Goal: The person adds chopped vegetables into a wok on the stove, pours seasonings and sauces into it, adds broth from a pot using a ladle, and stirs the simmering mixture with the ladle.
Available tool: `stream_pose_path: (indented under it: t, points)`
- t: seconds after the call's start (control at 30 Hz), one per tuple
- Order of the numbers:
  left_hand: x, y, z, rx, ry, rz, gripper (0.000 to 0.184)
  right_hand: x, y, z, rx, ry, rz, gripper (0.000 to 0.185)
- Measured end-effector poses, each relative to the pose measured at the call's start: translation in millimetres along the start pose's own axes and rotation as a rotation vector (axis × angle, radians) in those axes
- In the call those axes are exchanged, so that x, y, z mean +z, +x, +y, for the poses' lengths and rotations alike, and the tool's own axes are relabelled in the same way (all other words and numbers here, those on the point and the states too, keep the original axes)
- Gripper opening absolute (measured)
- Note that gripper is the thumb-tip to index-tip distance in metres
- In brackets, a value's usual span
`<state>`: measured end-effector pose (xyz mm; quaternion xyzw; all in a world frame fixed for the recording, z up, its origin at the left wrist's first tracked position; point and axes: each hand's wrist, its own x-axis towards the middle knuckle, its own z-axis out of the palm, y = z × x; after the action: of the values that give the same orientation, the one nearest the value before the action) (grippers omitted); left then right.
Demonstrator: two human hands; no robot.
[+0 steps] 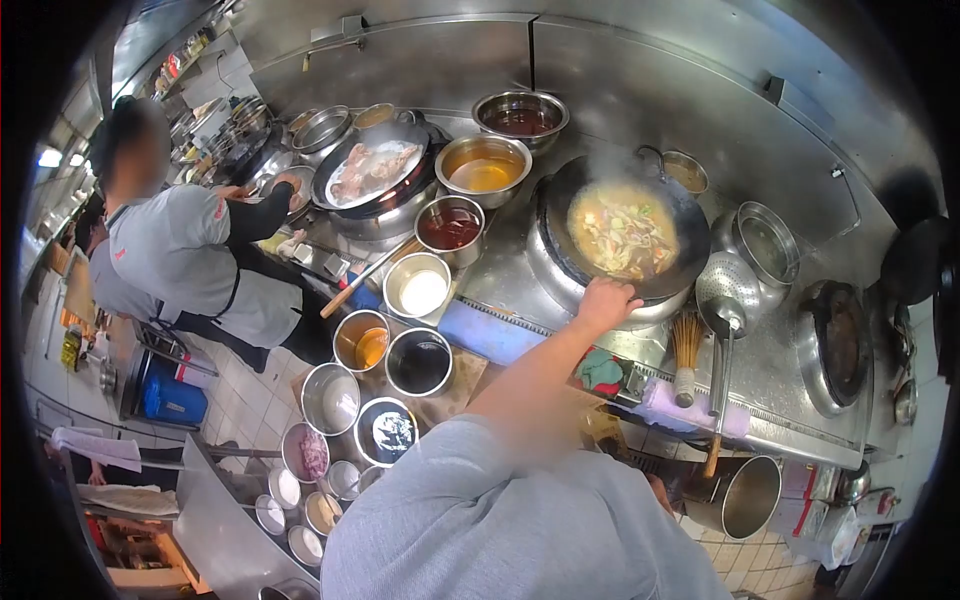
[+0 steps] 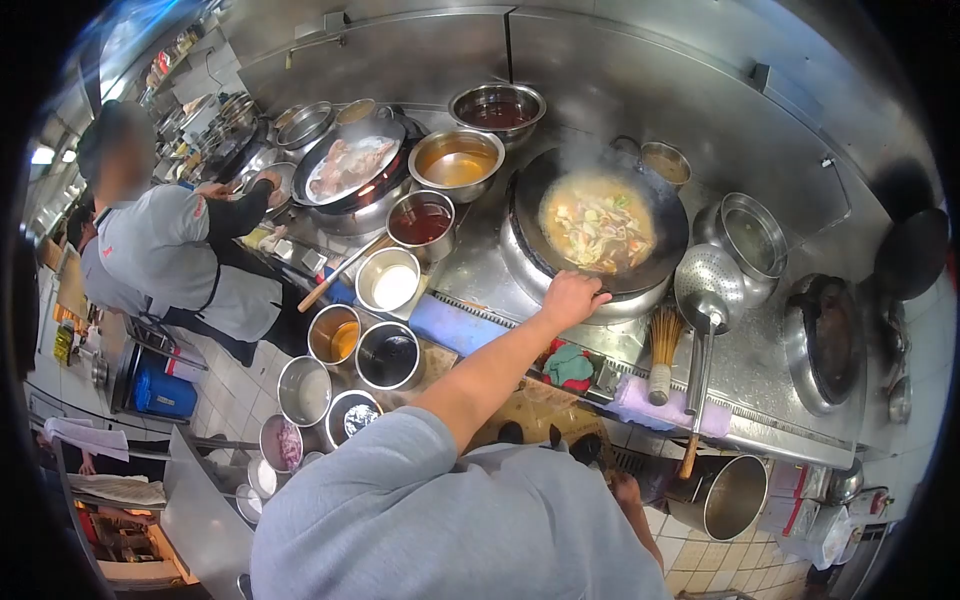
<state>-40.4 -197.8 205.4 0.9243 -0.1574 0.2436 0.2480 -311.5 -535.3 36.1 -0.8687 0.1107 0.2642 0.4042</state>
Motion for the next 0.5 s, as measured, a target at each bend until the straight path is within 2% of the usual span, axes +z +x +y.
stream_pose_path:
  t: [0.1,0.2,0.3,0.37,0.5]
  points:
    - [0.0,0.1,-0.6,0.0,0.025,-0.009,0.031,5.1,9.4,19.2,0.014,0.019,-0.008,0.036]
    - [-0.8,-0.5,-0.4,-0.001,0.007,0.012,0.032,12.2,17.2,43.5,0.021,-0.087,0.074,0.033]
    - [-5.4,0.8,1.5,-0.033,0.01,-0.049,0.031,25.3,45.7,98.2,-0.054,-0.131,0.037,0.031]
    - [-2.7,-0.3,0.5,-0.027,0.001,-0.029,0.031,27.8,52.9,105.2,-0.011,-0.245,-0.013,0.031]
    - [-3.1,0.2,-0.3,-0.022,0.004,-0.04,0.031,28.6,47.3,102.2,0.065,-0.172,0.044,0.032]
